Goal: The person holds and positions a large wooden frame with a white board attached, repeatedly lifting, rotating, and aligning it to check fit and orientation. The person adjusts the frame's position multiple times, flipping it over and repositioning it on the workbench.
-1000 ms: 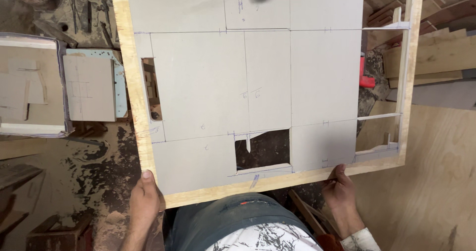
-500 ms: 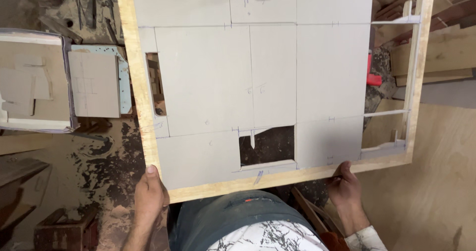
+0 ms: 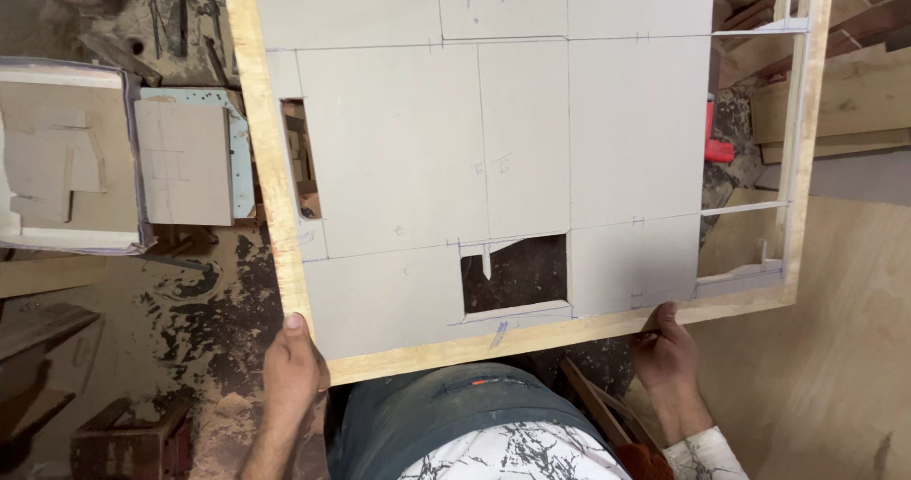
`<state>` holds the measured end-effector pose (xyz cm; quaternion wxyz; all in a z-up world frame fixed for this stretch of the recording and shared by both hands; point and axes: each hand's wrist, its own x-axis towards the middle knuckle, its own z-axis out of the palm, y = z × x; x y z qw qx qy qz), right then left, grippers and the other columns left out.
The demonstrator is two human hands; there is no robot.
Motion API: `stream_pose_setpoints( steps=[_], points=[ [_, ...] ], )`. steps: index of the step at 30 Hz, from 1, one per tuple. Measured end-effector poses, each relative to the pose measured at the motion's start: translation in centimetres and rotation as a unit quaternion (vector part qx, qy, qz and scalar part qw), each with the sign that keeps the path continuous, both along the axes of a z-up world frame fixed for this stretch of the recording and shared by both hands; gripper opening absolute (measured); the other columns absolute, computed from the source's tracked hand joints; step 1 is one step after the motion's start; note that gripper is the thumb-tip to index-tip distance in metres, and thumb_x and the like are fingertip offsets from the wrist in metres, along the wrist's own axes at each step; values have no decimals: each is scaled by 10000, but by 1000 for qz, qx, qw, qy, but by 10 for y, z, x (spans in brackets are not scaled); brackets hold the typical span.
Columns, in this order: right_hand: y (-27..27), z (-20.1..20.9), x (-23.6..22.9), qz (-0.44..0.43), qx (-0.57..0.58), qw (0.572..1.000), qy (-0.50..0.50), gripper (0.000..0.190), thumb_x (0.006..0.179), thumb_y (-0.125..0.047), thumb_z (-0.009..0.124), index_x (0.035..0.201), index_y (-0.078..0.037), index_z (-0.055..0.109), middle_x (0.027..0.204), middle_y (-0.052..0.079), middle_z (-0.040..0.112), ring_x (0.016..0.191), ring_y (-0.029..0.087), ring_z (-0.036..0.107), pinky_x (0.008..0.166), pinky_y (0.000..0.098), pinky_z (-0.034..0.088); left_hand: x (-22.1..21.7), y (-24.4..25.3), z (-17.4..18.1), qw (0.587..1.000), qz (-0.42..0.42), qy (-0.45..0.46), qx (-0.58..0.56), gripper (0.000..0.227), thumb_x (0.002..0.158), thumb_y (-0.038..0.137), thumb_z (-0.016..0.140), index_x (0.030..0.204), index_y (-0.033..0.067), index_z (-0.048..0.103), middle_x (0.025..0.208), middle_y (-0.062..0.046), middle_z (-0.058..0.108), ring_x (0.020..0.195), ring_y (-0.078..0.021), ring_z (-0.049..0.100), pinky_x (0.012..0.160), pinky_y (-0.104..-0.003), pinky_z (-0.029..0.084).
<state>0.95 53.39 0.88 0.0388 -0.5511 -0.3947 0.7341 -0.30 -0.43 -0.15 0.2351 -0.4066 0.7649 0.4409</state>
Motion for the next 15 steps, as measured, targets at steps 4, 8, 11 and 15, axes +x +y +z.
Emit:
stream_pose_setpoints(
  steps=[4,8,11,15],
  points=[
    [17,-24,18,46,4,999,19,252,1088,-390,556,1117,-151,627,944,-128,633,888,26,558,844,234,451,-1,-3,-1,999,-4,-38,2,711,1060,565,308,1247,-21,665,1015,-268,750,1008,-384,731,928,-474,552],
    [31,-41,31,29,-45,995,82,198,1148,-346,559,1102,-159,609,1018,-144,642,943,13,551,874,231,417,0,-4,0,999,-28,11,-15,730,1071,575,306,1217,-43,665,1075,-254,729,1063,-380,696,945,-481,526],
    [25,-35,26,22,-23,999,30,237,1107,-396,536,1150,-176,614,1032,-146,647,1054,38,599,1002,293,463,-2,-4,0,999,-30,39,-21,733,1065,571,307,1197,-47,679,1072,-259,738,1057,-390,706,949,-491,530],
    [-1,-11,15,48,-11,999,18,318,1073,-397,490,1244,-148,589,1236,-64,647,1191,146,596,1050,398,448,-3,-8,4,998,-42,22,-28,731,1075,571,292,1194,-36,683,1051,-250,736,1034,-382,703,920,-499,541]
  ],
)
